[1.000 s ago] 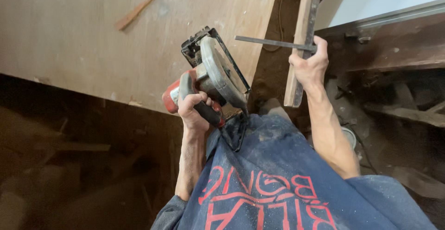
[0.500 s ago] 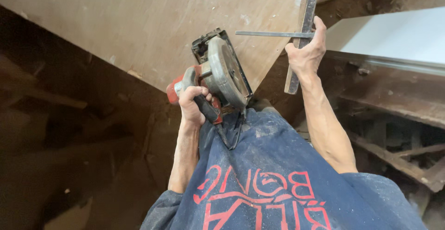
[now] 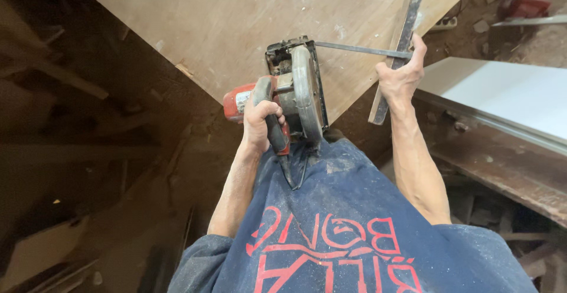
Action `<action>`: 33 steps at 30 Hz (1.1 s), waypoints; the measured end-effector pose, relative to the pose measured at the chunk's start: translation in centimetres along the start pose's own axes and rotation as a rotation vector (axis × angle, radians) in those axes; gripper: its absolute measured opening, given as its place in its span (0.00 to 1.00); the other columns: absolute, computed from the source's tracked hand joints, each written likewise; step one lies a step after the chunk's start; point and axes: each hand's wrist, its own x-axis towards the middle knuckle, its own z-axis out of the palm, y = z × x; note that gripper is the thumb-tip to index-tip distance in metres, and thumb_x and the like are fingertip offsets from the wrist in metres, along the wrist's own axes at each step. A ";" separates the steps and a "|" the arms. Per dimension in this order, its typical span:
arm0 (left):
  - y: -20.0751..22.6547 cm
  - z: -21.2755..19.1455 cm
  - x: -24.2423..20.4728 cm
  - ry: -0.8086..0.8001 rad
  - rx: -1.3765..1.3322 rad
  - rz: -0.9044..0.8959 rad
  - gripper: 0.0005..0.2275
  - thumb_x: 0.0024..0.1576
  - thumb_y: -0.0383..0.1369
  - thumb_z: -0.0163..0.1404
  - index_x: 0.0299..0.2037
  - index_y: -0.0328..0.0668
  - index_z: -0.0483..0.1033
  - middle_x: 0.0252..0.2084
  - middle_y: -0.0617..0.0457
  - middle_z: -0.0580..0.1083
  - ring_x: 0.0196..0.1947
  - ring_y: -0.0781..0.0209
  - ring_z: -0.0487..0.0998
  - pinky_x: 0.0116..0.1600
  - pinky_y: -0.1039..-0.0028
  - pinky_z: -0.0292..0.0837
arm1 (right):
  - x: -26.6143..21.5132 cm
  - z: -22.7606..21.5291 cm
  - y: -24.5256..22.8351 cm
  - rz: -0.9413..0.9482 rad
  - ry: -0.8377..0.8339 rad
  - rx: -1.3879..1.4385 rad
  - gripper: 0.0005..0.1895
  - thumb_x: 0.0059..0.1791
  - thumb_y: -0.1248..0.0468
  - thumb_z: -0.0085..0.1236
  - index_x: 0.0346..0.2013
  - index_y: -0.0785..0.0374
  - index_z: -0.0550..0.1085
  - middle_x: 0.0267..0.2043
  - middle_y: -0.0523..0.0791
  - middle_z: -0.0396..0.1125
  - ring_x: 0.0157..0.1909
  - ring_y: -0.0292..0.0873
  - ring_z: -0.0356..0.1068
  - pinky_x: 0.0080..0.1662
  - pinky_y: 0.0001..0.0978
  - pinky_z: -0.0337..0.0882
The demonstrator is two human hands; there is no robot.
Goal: The person scrapes a large plywood sheet with a hammer, measures it with a tape measure, and then uses a circular saw to cut the sheet. The person adjusts the saw and guides it along the marked line to complete the cut.
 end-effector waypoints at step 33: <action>-0.7 -0.8 0.3 -0.124 0.038 0.058 0.25 0.48 0.26 0.50 0.59 0.35 0.63 0.29 0.51 0.69 0.25 0.64 0.71 0.32 0.70 0.73 | 3.9 6.3 2.1 0.046 -0.329 -0.155 0.43 0.53 0.53 0.66 0.75 0.67 0.56 0.59 0.58 0.68 0.59 0.54 0.68 0.60 0.43 0.68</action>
